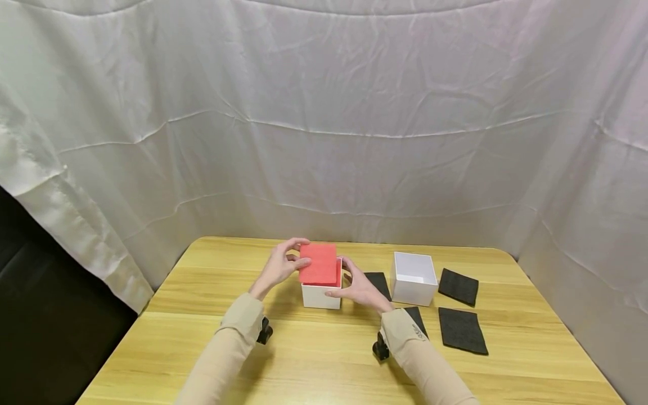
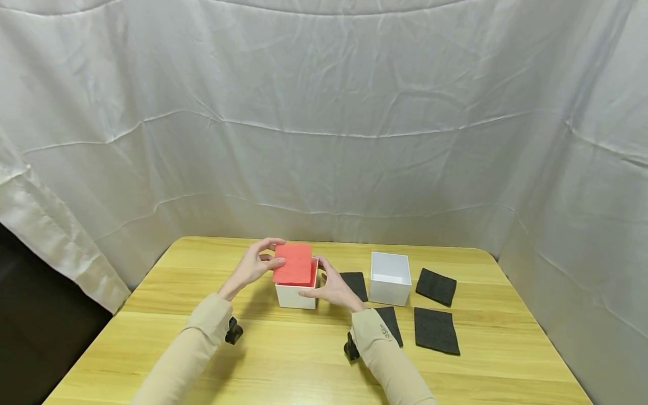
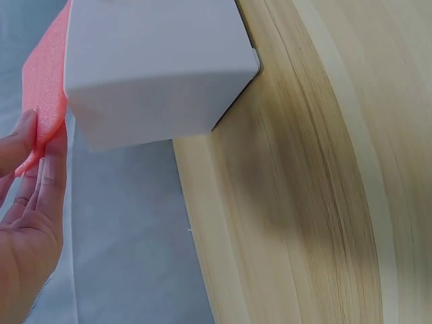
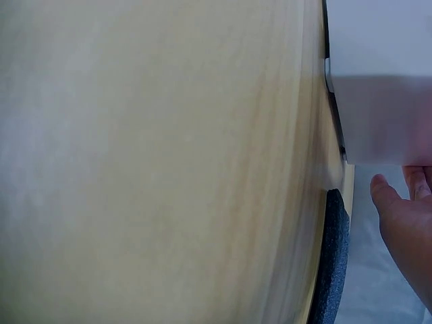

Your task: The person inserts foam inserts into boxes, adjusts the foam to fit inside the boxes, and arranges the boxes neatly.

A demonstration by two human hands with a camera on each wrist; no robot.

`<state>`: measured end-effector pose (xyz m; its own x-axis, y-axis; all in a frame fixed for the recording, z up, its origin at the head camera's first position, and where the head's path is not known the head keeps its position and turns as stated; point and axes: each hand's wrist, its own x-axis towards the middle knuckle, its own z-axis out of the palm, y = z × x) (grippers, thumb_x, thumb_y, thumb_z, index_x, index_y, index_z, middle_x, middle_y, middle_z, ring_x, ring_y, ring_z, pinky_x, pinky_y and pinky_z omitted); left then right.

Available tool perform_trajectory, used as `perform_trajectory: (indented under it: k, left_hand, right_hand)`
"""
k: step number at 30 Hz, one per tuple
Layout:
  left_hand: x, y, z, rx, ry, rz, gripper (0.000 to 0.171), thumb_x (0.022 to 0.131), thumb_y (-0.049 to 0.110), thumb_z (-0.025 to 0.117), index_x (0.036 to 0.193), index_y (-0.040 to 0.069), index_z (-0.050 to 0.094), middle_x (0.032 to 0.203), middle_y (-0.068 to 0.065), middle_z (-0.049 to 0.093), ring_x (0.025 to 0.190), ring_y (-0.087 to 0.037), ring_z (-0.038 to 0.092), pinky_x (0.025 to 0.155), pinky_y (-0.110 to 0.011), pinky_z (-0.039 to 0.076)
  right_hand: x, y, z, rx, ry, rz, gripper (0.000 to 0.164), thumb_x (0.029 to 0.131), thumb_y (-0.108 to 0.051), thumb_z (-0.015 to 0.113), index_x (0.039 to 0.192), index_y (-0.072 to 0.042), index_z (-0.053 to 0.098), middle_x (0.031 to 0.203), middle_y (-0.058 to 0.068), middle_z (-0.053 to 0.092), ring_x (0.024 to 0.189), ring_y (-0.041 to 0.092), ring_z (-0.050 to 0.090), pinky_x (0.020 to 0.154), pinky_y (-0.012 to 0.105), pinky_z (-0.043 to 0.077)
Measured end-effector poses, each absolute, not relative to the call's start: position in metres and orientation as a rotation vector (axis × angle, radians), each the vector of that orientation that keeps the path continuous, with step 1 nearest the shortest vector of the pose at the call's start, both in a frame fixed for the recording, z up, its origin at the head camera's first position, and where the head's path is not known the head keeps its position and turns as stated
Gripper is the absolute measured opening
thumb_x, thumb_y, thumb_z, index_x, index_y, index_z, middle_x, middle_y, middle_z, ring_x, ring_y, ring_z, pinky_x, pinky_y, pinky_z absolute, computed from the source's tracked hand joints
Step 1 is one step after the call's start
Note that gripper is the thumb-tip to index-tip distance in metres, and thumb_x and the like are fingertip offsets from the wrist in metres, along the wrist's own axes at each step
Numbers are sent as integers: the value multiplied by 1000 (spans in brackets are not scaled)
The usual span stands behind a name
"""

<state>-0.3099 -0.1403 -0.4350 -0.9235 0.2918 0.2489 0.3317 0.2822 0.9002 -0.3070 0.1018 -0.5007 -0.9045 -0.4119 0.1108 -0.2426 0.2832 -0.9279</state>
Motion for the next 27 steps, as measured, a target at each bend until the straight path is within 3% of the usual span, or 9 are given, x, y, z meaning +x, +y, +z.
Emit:
perform_trajectory:
  k: [4,11,19,23,27]
  left_hand:
    - [-312,-138,-437,-622,-2499,-1744,46,88,-2,73,132,-2,58,116,-28,63,75,-18,70,67,-23,58]
    - [-313,-133,-437,-640,-2524,-1674,42,90,-2,71,130,-4,59,115,-30,63,80,-29,72,71,-32,62]
    - [-314,-126,-436,-643,-2560,-1663,38,90,-5,69,128,-4,61,109,-26,63,70,-16,68,67,-27,60]
    - [-313,-124,-434,-623,-2592,-1620,35,92,-3,68,127,-4,62,107,-24,64,68,-17,66,69,-35,61]
    - [-313,-122,-433,-607,-2629,-1508,28,95,0,65,123,-3,64,105,-22,66,72,-20,68,66,-31,59]
  right_hand:
    - [-307,102,-501,-591,2384,-1694,92,78,-20,88,153,-18,33,155,8,41,150,34,34,125,52,28]
    - [-307,102,-502,-586,2372,-1705,96,79,-19,88,155,-18,30,157,8,39,151,32,32,126,51,27]
    - [-307,102,-502,-609,2363,-1714,102,79,-18,87,159,-17,24,161,8,35,152,30,30,126,52,24]
    - [-307,102,-501,-618,2357,-1721,102,79,-17,87,158,-18,24,161,7,35,152,30,30,126,52,24]
    - [-307,101,-501,-628,2349,-1729,101,79,-15,87,158,-18,24,160,7,36,151,31,30,126,52,25]
